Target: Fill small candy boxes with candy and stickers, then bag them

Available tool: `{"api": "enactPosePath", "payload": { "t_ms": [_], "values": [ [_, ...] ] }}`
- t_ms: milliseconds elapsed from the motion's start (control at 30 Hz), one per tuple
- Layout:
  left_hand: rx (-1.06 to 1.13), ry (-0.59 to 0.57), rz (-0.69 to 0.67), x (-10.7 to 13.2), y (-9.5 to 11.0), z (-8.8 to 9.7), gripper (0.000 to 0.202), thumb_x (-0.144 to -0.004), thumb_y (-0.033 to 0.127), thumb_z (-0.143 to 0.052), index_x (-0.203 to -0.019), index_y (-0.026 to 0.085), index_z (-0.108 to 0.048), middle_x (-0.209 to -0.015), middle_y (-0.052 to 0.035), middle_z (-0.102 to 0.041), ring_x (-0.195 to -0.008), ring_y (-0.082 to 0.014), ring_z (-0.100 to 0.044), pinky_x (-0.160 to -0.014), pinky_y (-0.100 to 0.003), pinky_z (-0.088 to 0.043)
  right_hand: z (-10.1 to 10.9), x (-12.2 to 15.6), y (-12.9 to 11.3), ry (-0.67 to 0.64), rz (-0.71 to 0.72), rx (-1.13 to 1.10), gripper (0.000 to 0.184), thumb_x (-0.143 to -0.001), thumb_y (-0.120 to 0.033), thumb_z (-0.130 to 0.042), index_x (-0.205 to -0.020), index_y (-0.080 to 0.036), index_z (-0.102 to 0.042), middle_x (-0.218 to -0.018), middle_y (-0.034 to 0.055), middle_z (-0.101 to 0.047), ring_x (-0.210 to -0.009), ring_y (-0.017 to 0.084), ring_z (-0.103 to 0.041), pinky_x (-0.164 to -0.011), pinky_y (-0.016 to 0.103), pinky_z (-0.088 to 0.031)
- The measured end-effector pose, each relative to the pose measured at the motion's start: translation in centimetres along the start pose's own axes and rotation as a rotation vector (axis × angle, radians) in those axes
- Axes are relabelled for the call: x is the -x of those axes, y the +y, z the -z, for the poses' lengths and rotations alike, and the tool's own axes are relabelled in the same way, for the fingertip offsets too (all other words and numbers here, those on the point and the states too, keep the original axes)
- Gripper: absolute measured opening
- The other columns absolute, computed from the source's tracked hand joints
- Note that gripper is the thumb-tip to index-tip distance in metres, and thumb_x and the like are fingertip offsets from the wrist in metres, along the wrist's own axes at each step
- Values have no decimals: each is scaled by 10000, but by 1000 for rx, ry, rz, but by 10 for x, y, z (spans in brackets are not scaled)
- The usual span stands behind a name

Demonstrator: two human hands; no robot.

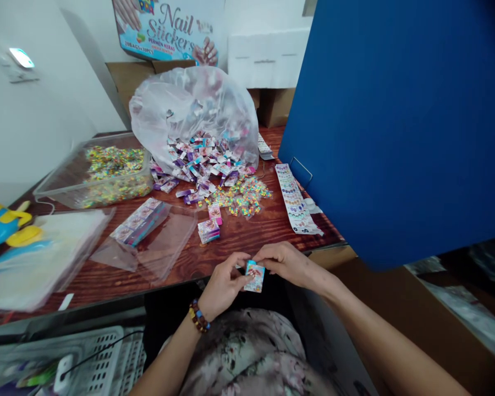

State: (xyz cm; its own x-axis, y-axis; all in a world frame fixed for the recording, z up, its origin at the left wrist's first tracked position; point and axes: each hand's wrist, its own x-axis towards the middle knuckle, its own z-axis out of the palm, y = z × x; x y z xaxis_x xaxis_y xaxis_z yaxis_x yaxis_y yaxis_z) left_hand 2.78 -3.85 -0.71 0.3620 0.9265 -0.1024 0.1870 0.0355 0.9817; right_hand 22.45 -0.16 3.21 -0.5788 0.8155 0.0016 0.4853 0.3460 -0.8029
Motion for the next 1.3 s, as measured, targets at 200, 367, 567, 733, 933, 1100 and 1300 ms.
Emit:
{"api": "enactPosePath", "payload": {
  "t_ms": [200,367,567,733,933,1100,1300],
  "values": [
    [102,44,8,0,0,-3,338,-778,263,-613,-1108,214,-561,-891,5,-567,-670,-102,-557,-582,-224,-509,-4,6,2,51,69,-102,233,-863,-191,-531,-963,-227,-739,-961,43,-713,-883,176,-648,-766,268,-499],
    [239,33,45,-2,-5,-4,355,-756,290,-656,-1085,205,-554,-881,7,-552,-682,-110,-577,-572,-240,-534,-15,9,8,155,-129,-375,187,-797,-282,-627,-926,-206,-738,-875,38,-681,-738,157,-630,-561,218,-506],
    [317,-26,60,-1,-5,-3,372,-747,308,-683,-1082,193,-570,-881,0,-567,-681,-111,-601,-583,-245,-543,-20,10,15,172,-64,-457,165,-742,-345,-715,-836,-218,-764,-870,42,-683,-719,141,-611,-551,215,-477],
    [333,-36,75,2,-3,-6,334,-737,310,-696,-1019,172,-581,-851,-3,-588,-673,-109,-602,-572,-228,-529,-21,12,23,183,-14,-460,151,-744,-362,-726,-817,-238,-775,-864,41,-685,-738,142,-620,-619,241,-495],
    [301,-68,71,0,-5,-5,296,-735,317,-701,-949,158,-573,-789,-4,-615,-635,-114,-604,-563,-237,-523,-21,15,22,136,-24,-479,138,-769,-336,-703,-828,-230,-770,-899,42,-666,-775,145,-615,-608,226,-504],
    [266,-80,43,-3,-6,-2,280,-755,321,-684,-959,163,-577,-797,-5,-627,-650,-112,-608,-578,-225,-509,-20,12,19,118,-135,-585,155,-745,-325,-705,-812,-190,-740,-914,34,-646,-733,131,-607,-539,202,-513],
    [289,-41,37,-3,-11,5,298,-745,338,-689,-936,183,-521,-831,9,-600,-647,-101,-590,-561,-218,-495,-22,5,15,96,-195,-515,113,-716,-268,-693,-742,-163,-726,-774,15,-656,-653,113,-586,-521,195,-502]
  ]
}}
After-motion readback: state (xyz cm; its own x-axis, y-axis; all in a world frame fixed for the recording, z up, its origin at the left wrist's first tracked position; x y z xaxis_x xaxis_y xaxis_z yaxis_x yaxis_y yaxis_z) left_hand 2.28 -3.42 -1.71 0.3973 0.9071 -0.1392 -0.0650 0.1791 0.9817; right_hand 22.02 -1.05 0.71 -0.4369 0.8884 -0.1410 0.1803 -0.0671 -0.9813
